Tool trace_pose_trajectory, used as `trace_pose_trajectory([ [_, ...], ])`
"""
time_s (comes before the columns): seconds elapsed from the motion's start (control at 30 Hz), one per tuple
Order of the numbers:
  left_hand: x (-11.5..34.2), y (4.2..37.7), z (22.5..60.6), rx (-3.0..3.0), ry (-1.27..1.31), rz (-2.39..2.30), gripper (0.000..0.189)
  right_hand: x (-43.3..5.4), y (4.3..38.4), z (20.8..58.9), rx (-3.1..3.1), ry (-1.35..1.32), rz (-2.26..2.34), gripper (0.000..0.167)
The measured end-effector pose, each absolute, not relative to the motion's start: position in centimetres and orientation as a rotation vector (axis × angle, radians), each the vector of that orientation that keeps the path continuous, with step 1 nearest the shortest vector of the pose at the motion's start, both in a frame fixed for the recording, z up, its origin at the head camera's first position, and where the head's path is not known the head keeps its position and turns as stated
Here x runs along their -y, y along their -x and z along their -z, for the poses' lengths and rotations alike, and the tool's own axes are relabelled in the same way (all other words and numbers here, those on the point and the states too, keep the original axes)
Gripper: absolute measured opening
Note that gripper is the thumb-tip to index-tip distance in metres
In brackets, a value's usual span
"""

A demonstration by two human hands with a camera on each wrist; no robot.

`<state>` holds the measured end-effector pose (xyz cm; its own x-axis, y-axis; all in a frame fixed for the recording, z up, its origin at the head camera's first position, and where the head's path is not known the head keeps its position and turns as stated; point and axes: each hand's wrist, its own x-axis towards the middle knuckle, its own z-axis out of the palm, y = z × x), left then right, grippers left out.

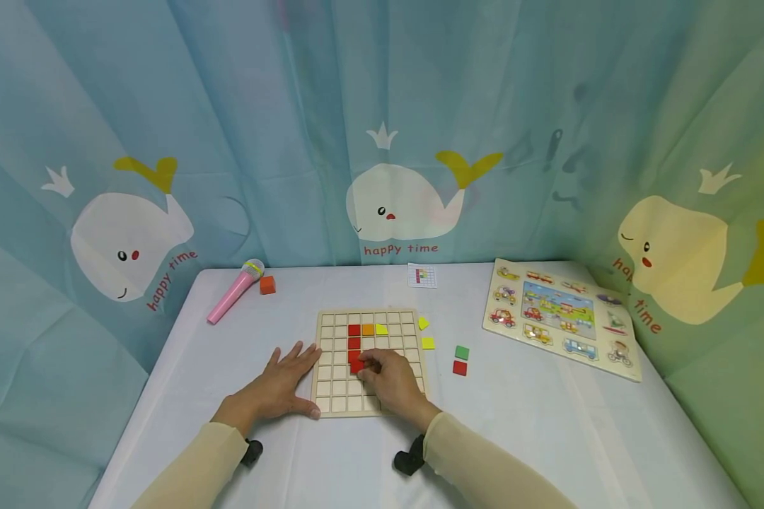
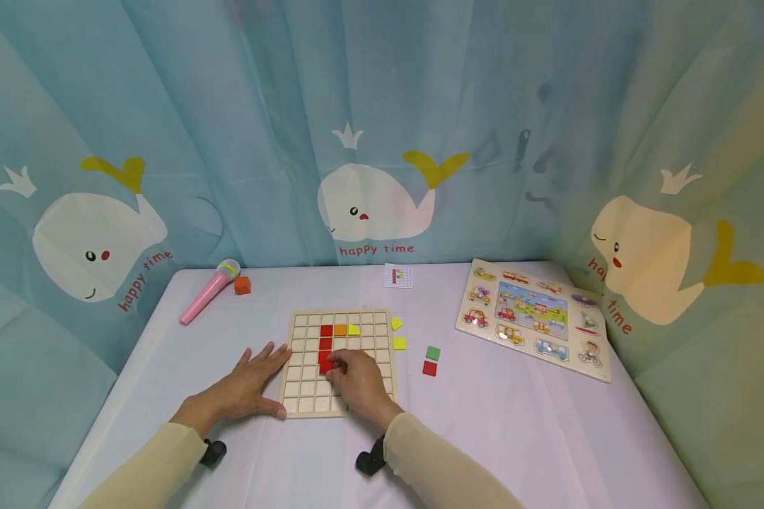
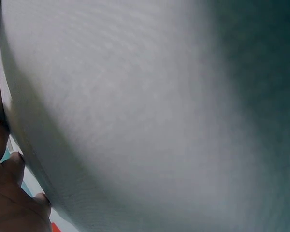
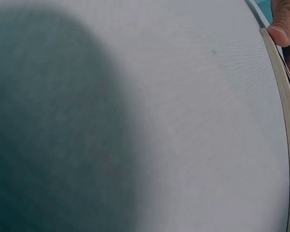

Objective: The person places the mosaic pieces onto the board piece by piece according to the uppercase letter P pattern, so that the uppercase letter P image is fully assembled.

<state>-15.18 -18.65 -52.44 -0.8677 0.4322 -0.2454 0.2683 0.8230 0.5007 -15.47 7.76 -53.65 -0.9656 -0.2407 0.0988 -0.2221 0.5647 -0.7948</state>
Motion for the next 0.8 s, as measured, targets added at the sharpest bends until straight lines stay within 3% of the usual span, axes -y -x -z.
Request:
trace_pose_trajectory([
  [0.8, 18.77, 15.06, 52.36, -2.655, -0.536, -0.664, 0.122, -7.17, 15.23, 53.68, -2.912, 0.477, 1.200, 0.019],
])
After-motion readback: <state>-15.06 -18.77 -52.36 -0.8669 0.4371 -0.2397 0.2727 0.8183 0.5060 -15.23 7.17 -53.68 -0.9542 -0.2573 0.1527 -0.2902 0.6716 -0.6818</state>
